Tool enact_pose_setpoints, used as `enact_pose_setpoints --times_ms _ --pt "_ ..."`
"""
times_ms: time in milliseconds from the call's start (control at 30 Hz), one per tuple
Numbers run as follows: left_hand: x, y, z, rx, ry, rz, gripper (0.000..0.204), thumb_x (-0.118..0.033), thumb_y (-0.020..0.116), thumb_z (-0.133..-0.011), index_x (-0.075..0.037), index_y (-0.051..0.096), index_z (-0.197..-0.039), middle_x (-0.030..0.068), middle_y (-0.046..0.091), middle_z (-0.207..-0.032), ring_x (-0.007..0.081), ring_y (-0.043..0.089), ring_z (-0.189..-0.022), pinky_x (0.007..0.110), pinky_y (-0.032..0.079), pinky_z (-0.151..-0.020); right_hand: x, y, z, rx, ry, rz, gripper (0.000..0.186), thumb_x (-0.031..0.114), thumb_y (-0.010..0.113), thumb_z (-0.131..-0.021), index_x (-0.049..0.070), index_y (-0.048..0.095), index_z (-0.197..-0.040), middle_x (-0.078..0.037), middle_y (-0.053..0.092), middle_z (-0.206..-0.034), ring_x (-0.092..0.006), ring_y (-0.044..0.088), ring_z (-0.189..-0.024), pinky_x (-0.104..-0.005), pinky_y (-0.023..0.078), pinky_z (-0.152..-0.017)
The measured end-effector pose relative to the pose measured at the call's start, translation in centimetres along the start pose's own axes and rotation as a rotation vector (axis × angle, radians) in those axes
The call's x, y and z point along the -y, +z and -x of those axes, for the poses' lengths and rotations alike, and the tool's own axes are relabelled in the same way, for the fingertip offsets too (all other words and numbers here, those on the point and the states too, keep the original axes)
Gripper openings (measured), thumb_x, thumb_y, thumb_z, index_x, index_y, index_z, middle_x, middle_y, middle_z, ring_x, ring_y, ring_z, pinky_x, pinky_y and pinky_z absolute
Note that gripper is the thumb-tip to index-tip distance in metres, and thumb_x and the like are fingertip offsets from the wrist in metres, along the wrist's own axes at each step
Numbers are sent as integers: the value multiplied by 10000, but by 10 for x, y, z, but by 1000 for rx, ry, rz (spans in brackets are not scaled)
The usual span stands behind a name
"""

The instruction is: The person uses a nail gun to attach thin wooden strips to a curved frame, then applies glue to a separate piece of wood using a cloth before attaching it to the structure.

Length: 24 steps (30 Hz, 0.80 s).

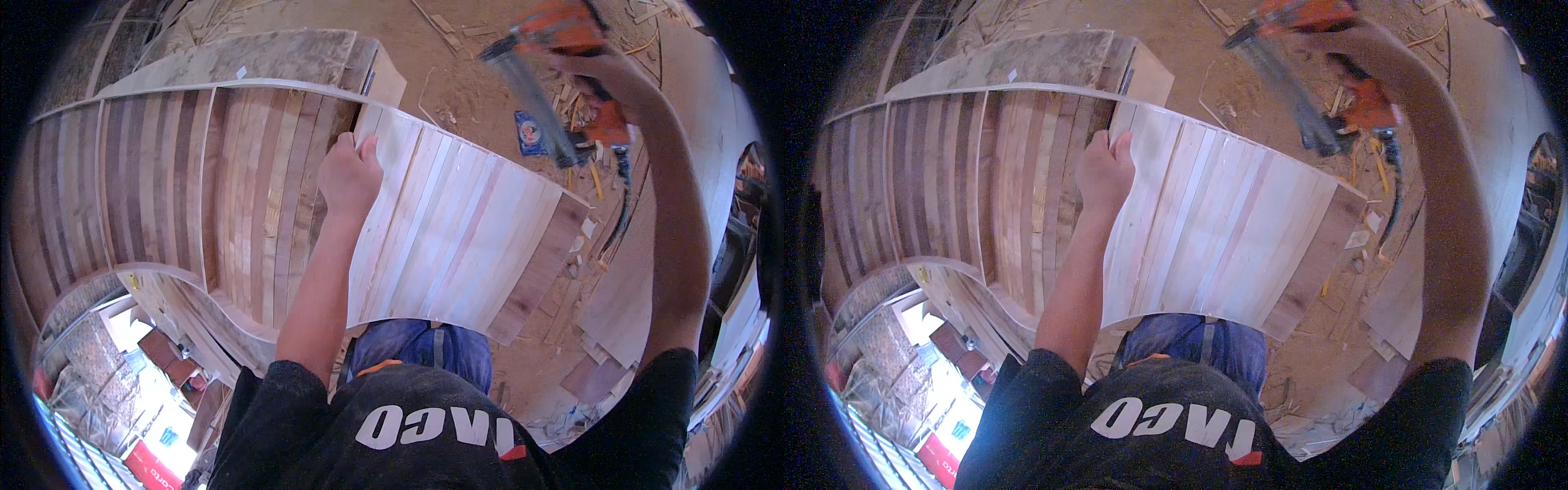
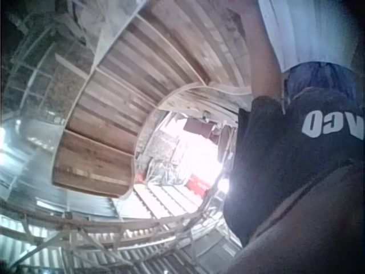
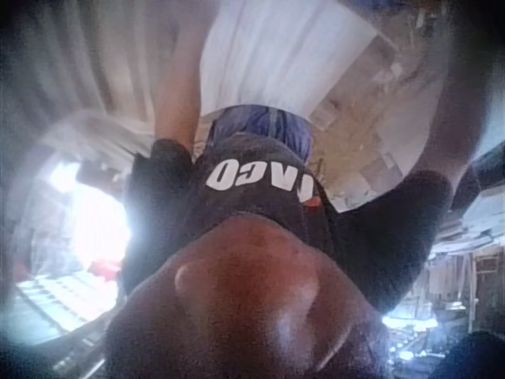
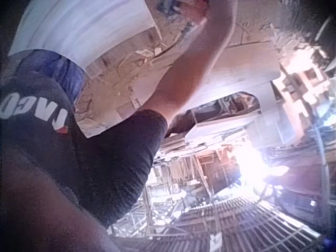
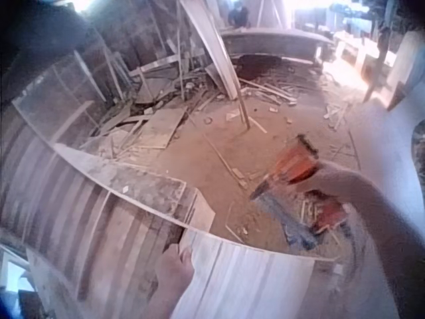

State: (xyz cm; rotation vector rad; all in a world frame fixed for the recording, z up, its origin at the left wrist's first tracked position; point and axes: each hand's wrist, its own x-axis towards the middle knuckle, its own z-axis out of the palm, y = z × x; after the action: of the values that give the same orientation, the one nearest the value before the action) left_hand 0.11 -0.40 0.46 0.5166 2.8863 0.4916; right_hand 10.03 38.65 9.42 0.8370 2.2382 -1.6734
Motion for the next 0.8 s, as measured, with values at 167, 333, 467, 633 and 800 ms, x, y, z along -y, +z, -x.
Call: enact_pose_setpoints --times_ms 167,333,467,633,800 --pt "-4 2 -5 -12 30 30 299 -309 650 -979 -28 597 -891 213 693 -841 444 684 -788 552 509 -681 12 60 -54 218 16 15 409 444 802 -882 59 713 -987 46 523 -638 -55 426 -477 -242 350 -457" --pt "1 8 -5 -92 73 81 360 -346 635 -995 -18 589 -855 237 649 -732 467 663 -724 547 492 -640 15 88 -105 494 177 -36 426 477 781 -894 60 701 -924 48 474 -559 -74 419 -446 -266 364 -454" --pt "3 12 -6 -76 66 106 322 -324 649 -987 -24 598 -881 229 657 -746 459 668 -726 543 497 -640 4 92 -138 584 203 -97 387 454 820 -854 84 707 -869 57 466 -567 -74 436 -437 -276 381 -434" --pt "-2 8 -5 -88 53 121 301 -314 651 -987 -31 591 -905 224 654 -743 464 664 -729 542 495 -632 9 100 -154 712 203 -96 397 444 814 -867 65 695 -891 49 458 -543 -76 439 -423 -270 397 -430" --pt "0 9 -5 -69 42 109 309 -319 643 -993 -33 573 -900 227 644 -733 472 659 -733 546 490 -627 11 105 -166 727 224 -49 431 442 776 -901 24 683 -950 47 460 -537 -84 453 -408 -288 401 -432"
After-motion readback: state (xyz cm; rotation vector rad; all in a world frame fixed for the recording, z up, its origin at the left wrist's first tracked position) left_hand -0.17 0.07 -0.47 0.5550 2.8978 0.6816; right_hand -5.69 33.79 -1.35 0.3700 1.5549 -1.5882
